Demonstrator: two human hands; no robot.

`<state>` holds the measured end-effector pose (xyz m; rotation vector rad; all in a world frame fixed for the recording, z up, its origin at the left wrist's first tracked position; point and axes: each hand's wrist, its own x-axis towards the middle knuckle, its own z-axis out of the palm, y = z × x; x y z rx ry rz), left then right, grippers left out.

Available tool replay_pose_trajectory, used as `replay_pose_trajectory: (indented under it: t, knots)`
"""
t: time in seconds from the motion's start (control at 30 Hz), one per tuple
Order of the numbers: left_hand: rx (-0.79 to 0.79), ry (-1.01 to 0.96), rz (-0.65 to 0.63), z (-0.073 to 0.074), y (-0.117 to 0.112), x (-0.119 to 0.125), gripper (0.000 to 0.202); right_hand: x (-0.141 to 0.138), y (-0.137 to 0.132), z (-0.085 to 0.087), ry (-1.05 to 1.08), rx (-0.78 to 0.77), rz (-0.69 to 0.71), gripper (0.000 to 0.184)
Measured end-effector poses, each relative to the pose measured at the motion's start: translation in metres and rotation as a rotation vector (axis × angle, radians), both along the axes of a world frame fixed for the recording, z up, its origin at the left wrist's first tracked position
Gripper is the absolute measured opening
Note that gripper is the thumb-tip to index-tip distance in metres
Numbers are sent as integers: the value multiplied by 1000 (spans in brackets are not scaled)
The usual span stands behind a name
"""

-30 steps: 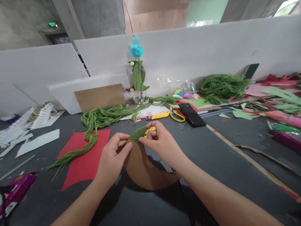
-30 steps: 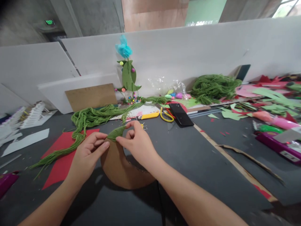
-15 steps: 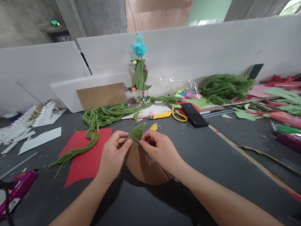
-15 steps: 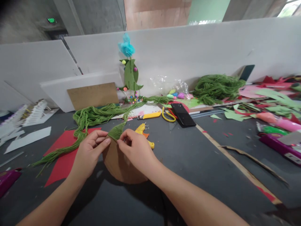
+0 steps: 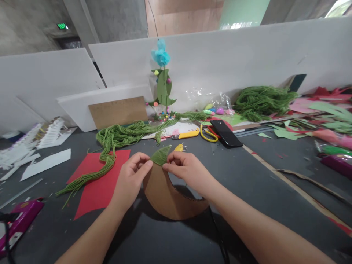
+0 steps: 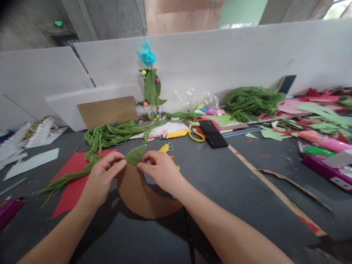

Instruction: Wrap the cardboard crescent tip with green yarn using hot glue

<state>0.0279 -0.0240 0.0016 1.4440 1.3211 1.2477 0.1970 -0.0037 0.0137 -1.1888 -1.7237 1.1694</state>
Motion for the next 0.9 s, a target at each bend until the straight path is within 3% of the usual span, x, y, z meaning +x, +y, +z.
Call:
replay_pose_trajectory:
  t: [0.17,0.37,0.6,0.7,0.8,0.9]
  knots:
    - [-81,130,-178,8,6,-10,18,5,1,3,-140,73,66,17]
    - [-196,96,-352,12,8,-15,19,5,0,2,-229,115,66,14]
    - [-178,-51,-213,7,9,-10,22,5,1,-2,-196,213,-42,8]
    - [-93,-77,-74,7,11,-13,22,3,-4,0,-237,262,34,9]
    - [-27,-75,-18,8,14,-18,21,4,-6,4,-269,395,123,16]
    - [-10,-60,-21,10,18,-25,20,14,3,8,-181,594,-79,17]
